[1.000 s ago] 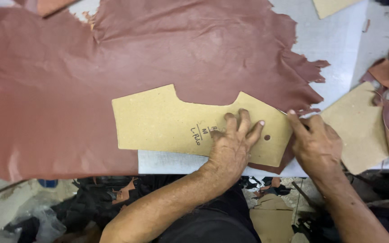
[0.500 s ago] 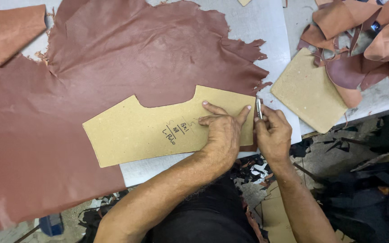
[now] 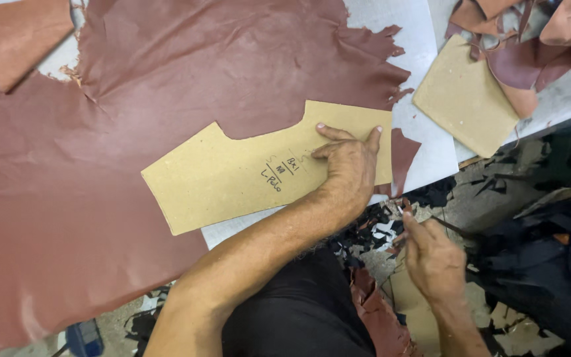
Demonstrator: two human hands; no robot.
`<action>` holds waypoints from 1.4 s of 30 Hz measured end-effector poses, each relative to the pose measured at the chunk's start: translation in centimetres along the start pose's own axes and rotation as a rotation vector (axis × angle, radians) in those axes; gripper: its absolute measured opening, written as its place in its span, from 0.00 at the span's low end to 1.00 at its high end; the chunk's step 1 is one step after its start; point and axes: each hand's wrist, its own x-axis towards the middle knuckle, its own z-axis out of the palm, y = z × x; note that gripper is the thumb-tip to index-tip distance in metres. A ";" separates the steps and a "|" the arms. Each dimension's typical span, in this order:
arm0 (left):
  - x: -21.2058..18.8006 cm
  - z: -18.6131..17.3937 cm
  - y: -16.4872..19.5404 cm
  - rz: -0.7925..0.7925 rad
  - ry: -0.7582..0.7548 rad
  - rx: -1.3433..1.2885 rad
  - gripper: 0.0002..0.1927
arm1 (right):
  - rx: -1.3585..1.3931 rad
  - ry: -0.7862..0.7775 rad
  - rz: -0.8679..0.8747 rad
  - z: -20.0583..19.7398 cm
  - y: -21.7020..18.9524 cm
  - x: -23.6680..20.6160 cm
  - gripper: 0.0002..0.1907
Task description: The person cuts reddish-brown leather using a utility knife and cardboard templates. They place templates on the leather, trace and cut around them, then remove the templates and set the cut leather pieces aside.
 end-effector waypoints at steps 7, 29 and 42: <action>-5.1 7.7 -5.1 0.151 0.454 -0.688 0.25 | -0.665 0.084 -0.166 -4.5 -1.3 8.0 0.11; -11.5 19.0 -23.1 0.132 0.041 -0.727 0.24 | 0.362 0.136 -0.182 15.0 -40.3 5.7 0.09; -9.3 20.3 -19.2 0.127 0.118 -0.412 0.28 | 0.398 0.026 -0.199 12.1 -38.0 -2.0 0.16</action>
